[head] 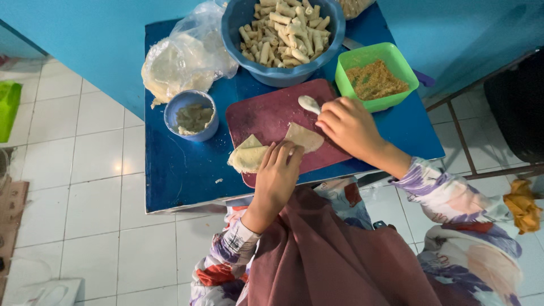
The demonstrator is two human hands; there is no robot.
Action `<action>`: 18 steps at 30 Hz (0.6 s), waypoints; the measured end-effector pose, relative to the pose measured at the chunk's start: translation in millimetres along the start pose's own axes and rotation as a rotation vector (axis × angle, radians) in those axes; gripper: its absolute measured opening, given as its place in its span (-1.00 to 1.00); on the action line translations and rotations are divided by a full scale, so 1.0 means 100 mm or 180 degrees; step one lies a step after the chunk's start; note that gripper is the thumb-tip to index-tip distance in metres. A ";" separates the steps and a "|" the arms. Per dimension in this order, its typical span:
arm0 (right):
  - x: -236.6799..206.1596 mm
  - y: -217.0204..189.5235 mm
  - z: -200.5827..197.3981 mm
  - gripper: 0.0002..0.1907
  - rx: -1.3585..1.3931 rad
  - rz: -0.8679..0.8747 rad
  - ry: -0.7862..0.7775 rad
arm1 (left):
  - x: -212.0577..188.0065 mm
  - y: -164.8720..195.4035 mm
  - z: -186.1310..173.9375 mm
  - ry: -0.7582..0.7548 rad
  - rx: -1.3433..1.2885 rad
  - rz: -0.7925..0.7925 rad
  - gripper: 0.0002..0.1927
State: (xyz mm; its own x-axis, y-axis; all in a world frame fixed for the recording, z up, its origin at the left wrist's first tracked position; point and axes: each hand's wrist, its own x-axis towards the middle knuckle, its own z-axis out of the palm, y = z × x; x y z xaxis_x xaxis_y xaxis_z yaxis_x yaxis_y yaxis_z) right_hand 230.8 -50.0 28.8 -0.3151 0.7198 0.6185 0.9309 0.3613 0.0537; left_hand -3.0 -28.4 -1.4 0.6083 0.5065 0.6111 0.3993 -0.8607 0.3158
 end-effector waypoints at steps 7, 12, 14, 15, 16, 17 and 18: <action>-0.07 1.21 0.07 -0.69 -0.1150 0.1522 -0.1068 | 0.01 0.01 -0.03 0.0100 0.0341 0.0083 -0.71; -0.09 1.75 0.54 -0.50 -0.0513 0.1772 -0.2525 | -0.05 -0.01 -0.03 0.0154 0.0455 -0.0152 -0.72; -0.08 1.79 0.62 -0.61 0.0042 0.1827 -0.2709 | -0.07 -0.02 -0.01 0.0265 0.0627 -0.0464 -0.69; -0.07 1.80 0.62 -0.65 0.0201 0.1628 -0.2743 | -0.08 -0.03 0.01 0.0325 0.0717 -0.0614 -0.67; -0.06 1.79 0.59 -0.68 0.0356 0.1432 -0.2770 | -0.09 -0.04 0.02 0.0329 0.0736 -0.0701 -0.69; -0.05 1.78 0.56 -0.70 0.0506 0.1239 -0.2792 | -0.09 -0.05 0.03 0.0335 0.0753 -0.0785 -0.71; -0.04 1.76 0.52 -0.73 0.0452 0.1233 -0.2822 | -0.09 -0.06 0.04 0.0340 0.0764 -0.0865 -0.72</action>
State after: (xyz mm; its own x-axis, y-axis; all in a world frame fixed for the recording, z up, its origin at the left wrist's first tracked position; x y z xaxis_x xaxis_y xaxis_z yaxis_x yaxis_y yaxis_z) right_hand 386.7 41.3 -5.2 -0.0707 0.9673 -0.2435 0.9866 0.0319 -0.1598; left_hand -8.0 -27.5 -12.0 0.3881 0.6956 0.6046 0.6935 -0.6525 0.3056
